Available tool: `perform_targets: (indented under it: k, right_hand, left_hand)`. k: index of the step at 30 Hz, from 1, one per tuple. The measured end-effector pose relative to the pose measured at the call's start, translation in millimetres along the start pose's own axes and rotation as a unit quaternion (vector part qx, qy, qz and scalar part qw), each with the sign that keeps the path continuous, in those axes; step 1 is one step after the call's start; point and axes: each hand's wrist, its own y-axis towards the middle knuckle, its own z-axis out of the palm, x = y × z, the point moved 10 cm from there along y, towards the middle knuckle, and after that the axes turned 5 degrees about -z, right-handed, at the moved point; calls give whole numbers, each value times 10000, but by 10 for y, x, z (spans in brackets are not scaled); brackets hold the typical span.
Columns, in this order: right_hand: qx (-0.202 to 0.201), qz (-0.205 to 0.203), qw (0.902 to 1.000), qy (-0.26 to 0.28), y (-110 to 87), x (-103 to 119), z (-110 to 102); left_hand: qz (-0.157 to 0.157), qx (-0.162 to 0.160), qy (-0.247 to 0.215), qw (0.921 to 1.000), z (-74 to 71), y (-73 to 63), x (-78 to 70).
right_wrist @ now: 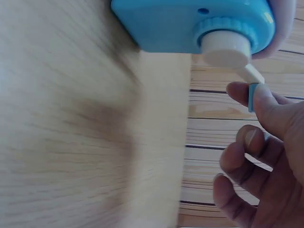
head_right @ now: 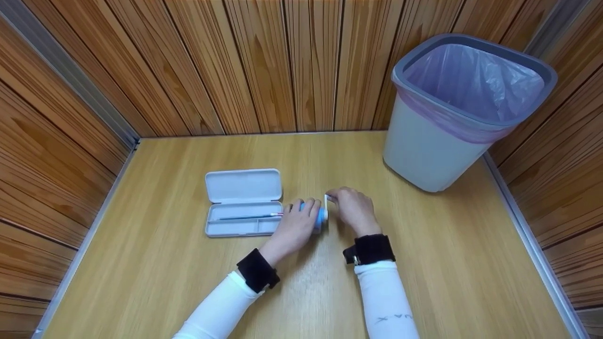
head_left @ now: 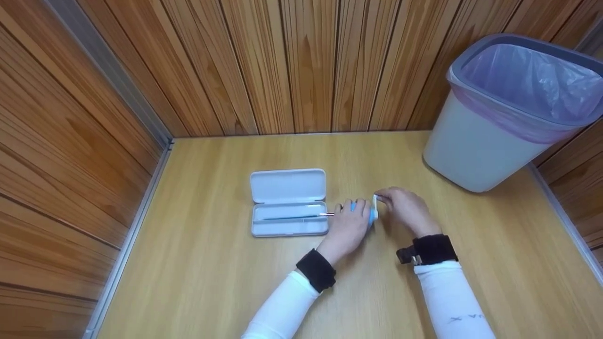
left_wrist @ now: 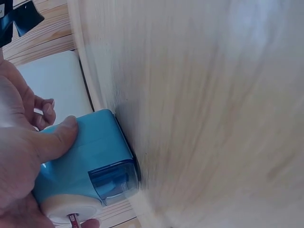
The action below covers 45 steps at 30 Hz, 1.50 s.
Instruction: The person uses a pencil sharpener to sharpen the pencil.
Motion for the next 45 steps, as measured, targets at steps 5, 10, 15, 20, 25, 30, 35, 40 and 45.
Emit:
perform_targets:
  k: [5, 10, 15, 20, 25, 30, 35, 40, 45]
  right_hand:
    - [78, 73, 9999, -114, 61, -59, 22]
    - [70, 72, 9995, -297, 103, -67, 34]
    - [244, 162, 9991, -310, 114, -107, 139]
    - [494, 338, 9979, -243, 113, -171, 205]
    - [629, 453, 9969, -157, 125, -190, 204]
    - [773, 472, 9957, -188, 123, -188, 255]
    - [932, 357, 9947, -263, 93, -191, 340]
    - [893, 83, 9950, -441, 84, -146, 368]
    - [746, -216, 9936, -819, 40, -77, 392]
  left_hand:
    - [9, -61, -37, 10000, -5, 5, 3]
    - [-4, -19, -101, 9999, 4, 7, 19]
    - [49, -38, -101, 9999, 14, -2, 10]
    - [38, -138, -111, 9998, -6, -7, 2]
    - [29, -146, -164, 9998, -11, -11, -3]
    - [-10, -207, -101, 9997, -13, -10, 7]
    - [-67, -58, -180, 9998, 12, -9, 15]
    - [-162, 39, -174, 9997, 31, -11, 26]
    - [-258, -102, -2, 9996, 22, -16, 43]
